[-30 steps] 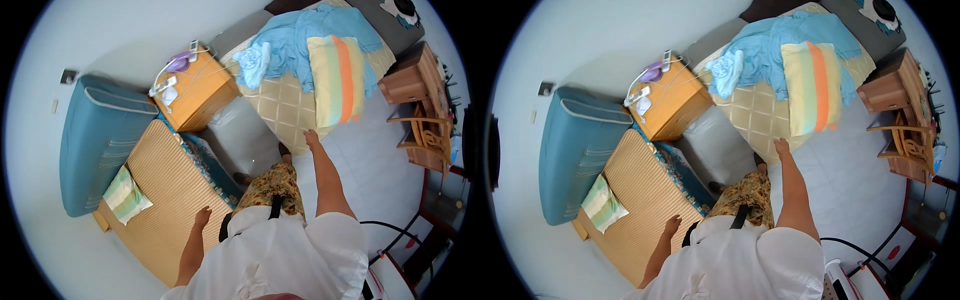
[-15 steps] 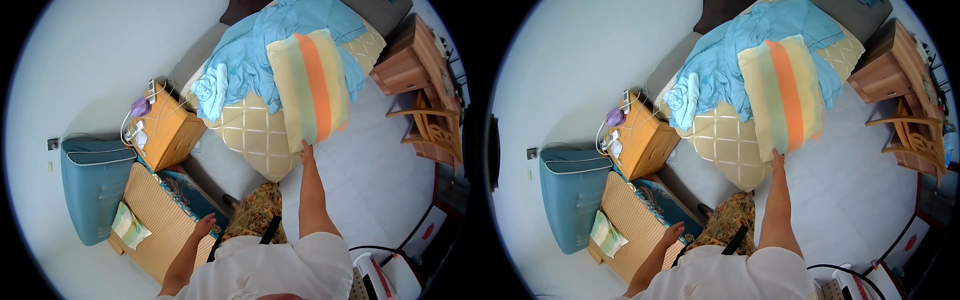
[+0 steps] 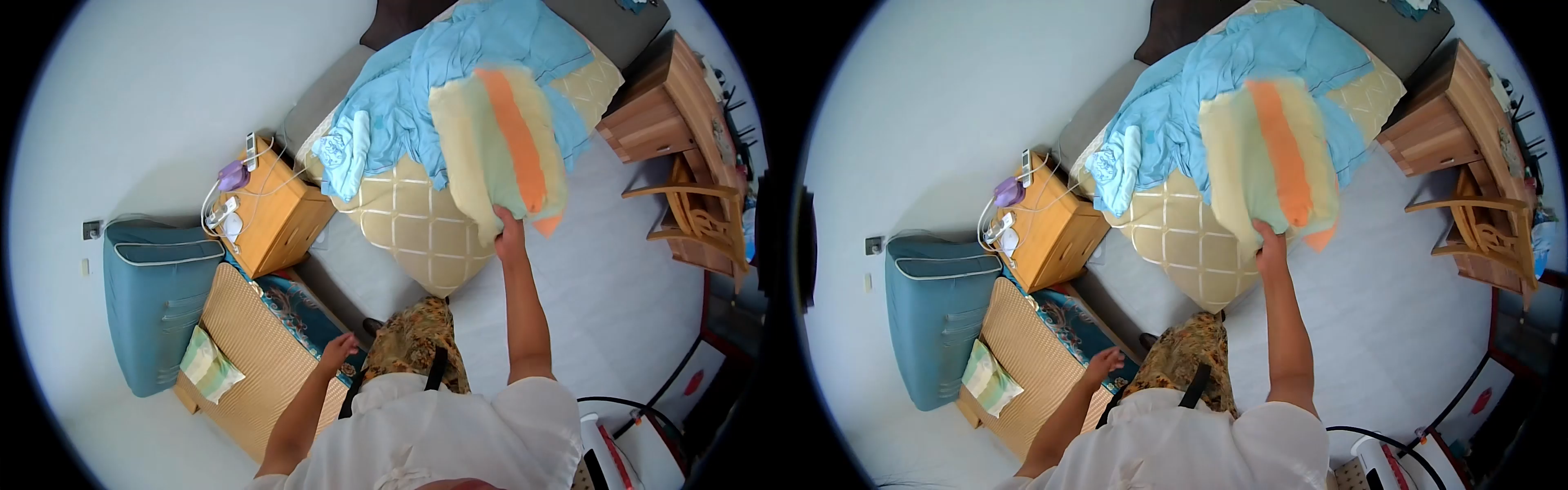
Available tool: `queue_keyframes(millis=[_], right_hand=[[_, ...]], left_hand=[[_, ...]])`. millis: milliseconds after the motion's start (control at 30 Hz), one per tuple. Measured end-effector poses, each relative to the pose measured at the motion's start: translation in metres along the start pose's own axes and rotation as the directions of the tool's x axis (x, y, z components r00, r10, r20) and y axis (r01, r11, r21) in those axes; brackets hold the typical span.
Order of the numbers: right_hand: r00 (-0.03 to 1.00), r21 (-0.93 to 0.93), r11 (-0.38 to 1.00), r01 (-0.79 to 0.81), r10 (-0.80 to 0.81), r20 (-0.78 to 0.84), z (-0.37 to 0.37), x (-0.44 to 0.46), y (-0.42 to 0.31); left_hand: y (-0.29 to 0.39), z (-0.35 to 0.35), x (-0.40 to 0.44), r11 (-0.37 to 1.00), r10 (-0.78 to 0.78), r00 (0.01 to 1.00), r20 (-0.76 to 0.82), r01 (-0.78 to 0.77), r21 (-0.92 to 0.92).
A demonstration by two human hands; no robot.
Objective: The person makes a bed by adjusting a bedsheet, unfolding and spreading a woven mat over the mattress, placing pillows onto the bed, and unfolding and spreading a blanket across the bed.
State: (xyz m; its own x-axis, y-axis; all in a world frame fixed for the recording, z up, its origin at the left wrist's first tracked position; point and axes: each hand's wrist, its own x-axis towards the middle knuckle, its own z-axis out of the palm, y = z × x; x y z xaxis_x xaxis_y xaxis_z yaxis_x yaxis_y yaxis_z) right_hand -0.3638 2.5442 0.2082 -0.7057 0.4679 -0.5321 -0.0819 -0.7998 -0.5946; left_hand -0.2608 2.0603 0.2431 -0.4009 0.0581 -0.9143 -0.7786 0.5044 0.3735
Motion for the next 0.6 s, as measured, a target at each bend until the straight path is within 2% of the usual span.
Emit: queue_keyframes(millis=[67, 133, 167, 267, 333, 367, 467, 533, 600], right_hand=[[0.996, -0.092, 0.996, 0.007, 0.000, 0.085, 0.045, -0.053, -0.034], [0.969, -0.284, 0.959, -0.011, 0.080, 0.233, 0.074, -0.108, -0.054], [0.944, -0.379, 0.925, -0.001, 0.126, 0.305, 0.085, -0.129, -0.059], [0.754, -0.570, 0.821, -0.040, 0.399, 0.522, 0.108, -0.193, -0.049], [0.599, -0.681, 0.733, -0.016, 0.552, 0.580, 0.122, -0.234, -0.034], [0.524, -0.730, 0.683, -0.003, 0.623, 0.581, 0.129, -0.255, -0.026], [0.393, -0.769, 0.637, -0.051, 0.721, 0.571, 0.148, -0.297, -0.002], [0.296, -0.807, 0.588, -0.054, 0.782, 0.549, 0.152, -0.312, 0.024], [0.241, -0.858, 0.508, 0.083, 0.825, 0.511, 0.173, -0.341, 0.044]], left_hand=[[0.036, 0.013, -0.004, 0.989, 0.044, 0.997, 0.060, -0.035, -0.141], [0.078, 0.029, -0.016, 0.958, 0.131, 0.976, 0.176, -0.079, -0.276], [0.097, 0.037, -0.020, 0.926, 0.144, 0.961, 0.238, -0.046, -0.375], [0.108, 0.047, -0.013, 0.754, 0.234, 0.860, 0.453, 0.133, -0.643], [0.118, 0.049, -0.038, 0.558, 0.327, 0.817, 0.475, 0.239, -0.795], [0.117, 0.047, -0.052, 0.443, 0.388, 0.793, 0.469, 0.286, -0.849], [0.077, 0.037, -0.092, 0.292, 0.473, 0.847, 0.245, 0.111, -0.950], [0.039, 0.018, -0.103, 0.187, 0.453, 0.885, 0.102, 0.018, -0.982], [-0.014, -0.007, -0.087, 0.067, 0.356, 0.935, -0.003, -0.028, -0.997]])
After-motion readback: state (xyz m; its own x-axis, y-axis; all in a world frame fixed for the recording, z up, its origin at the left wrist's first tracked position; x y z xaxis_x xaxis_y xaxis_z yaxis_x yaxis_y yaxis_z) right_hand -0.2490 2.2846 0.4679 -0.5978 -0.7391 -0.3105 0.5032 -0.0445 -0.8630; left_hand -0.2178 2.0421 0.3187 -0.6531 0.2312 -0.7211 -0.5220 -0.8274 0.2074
